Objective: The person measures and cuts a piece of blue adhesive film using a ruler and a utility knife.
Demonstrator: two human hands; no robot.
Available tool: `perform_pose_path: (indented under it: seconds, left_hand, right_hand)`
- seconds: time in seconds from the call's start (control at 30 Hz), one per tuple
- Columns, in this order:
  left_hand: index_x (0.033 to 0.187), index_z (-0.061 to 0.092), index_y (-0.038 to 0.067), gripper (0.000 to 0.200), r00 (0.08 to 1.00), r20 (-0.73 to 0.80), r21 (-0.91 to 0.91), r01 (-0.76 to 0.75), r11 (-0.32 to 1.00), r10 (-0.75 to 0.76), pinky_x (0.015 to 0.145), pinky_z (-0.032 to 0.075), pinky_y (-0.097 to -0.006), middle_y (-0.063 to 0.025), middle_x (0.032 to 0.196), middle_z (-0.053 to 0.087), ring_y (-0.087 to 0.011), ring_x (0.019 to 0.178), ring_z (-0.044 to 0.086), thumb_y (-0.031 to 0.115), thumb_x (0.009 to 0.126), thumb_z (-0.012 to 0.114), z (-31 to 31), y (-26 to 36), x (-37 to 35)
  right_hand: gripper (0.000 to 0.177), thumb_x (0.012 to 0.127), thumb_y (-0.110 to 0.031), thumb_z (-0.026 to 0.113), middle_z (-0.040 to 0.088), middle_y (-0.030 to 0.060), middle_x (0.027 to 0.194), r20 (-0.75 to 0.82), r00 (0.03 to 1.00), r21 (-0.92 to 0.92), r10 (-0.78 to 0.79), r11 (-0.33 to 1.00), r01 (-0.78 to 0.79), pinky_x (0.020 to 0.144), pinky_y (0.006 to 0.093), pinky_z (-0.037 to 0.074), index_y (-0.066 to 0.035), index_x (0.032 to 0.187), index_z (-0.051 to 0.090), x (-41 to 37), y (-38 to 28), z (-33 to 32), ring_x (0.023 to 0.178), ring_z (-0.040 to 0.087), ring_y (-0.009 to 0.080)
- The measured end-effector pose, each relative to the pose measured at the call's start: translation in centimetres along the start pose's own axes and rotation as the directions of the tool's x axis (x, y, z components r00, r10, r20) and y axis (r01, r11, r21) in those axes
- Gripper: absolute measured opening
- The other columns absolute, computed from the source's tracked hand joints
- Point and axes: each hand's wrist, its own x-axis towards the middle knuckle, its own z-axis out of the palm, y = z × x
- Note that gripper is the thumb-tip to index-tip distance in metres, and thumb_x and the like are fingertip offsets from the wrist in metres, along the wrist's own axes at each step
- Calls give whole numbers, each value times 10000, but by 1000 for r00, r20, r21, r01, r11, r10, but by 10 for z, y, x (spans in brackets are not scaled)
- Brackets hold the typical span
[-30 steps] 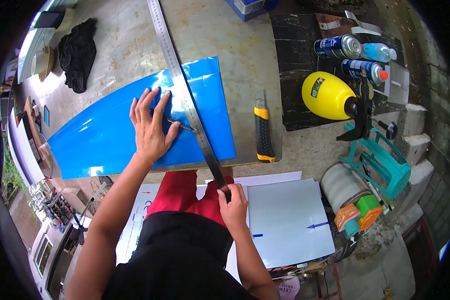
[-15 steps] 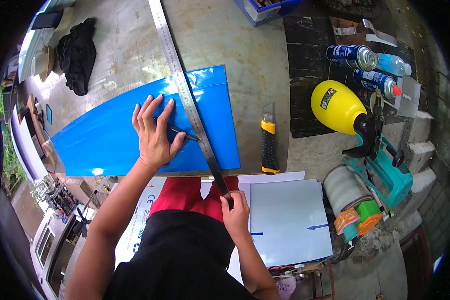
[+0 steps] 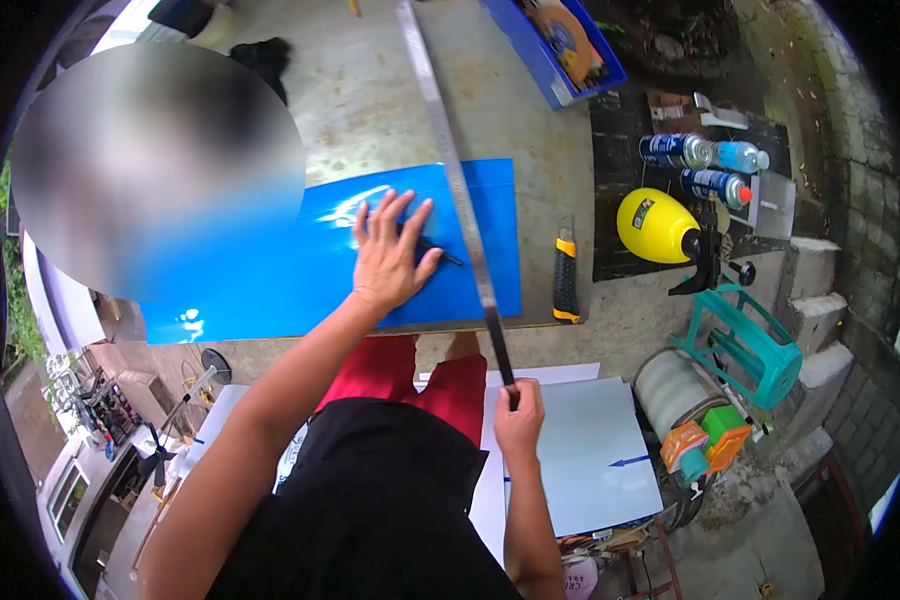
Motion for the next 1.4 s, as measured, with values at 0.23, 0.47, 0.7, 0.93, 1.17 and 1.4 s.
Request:
perform_pose_path:
  seconds: [0.23,0.47,0.7,0.93,1.17,1.4]
  left_hand:
    - [1563,499,132,729,997,-70,-175,-24,984,12,1297,141,-603,-152,1586,454,-358,1561,335,441,942,725,-6,-8,-5]
    - [1549,510,151,685,977,-198,-132,49,990,-75,1287,174,-603,-151,1583,459,-357,1565,335,362,938,736,-80,-38,-85]
    - [1431,587,138,587,867,-211,-28,456,889,-452,1231,271,-612,-154,1500,506,-354,1474,426,319,901,763,-103,-103,-276]
    - [1401,615,134,554,661,-113,-109,734,670,-742,1222,283,-598,-175,1483,513,-363,1439,447,326,903,765,-88,-112,-421]
    - [1396,625,131,532,503,-45,-322,810,489,-863,1182,325,-570,-164,1436,533,-355,1408,476,333,921,752,-89,-177,-443]
    - [1364,637,94,466,499,-64,-547,707,448,-864,1048,496,-513,-179,1364,583,-377,1263,618,288,952,737,-130,-316,-481]
  right_hand:
    - [168,883,-28,737,610,134,868,-37,999,-50,-12,999,10,711,394,512,-1,986,607,-26,-32,-25,768,628,294]
    - [194,921,-75,744,608,79,800,-27,1000,-1,-10,1000,10,688,379,504,7,1010,592,-57,-49,-24,703,589,184]
    - [191,920,-74,752,570,33,760,20,993,144,-115,983,111,648,337,471,-2,997,593,-79,-38,-4,678,558,135]
    - [181,985,-62,713,593,16,741,59,947,158,-316,940,304,527,275,488,-17,1069,559,-95,-26,15,579,595,96]
    - [177,989,-61,710,571,3,729,17,959,130,-283,952,278,530,263,480,-37,1033,540,-126,-42,38,574,582,88]
    - [185,973,-35,718,549,-18,802,-17,990,183,-139,973,140,592,264,423,-44,1006,537,-209,-118,128,665,535,66]
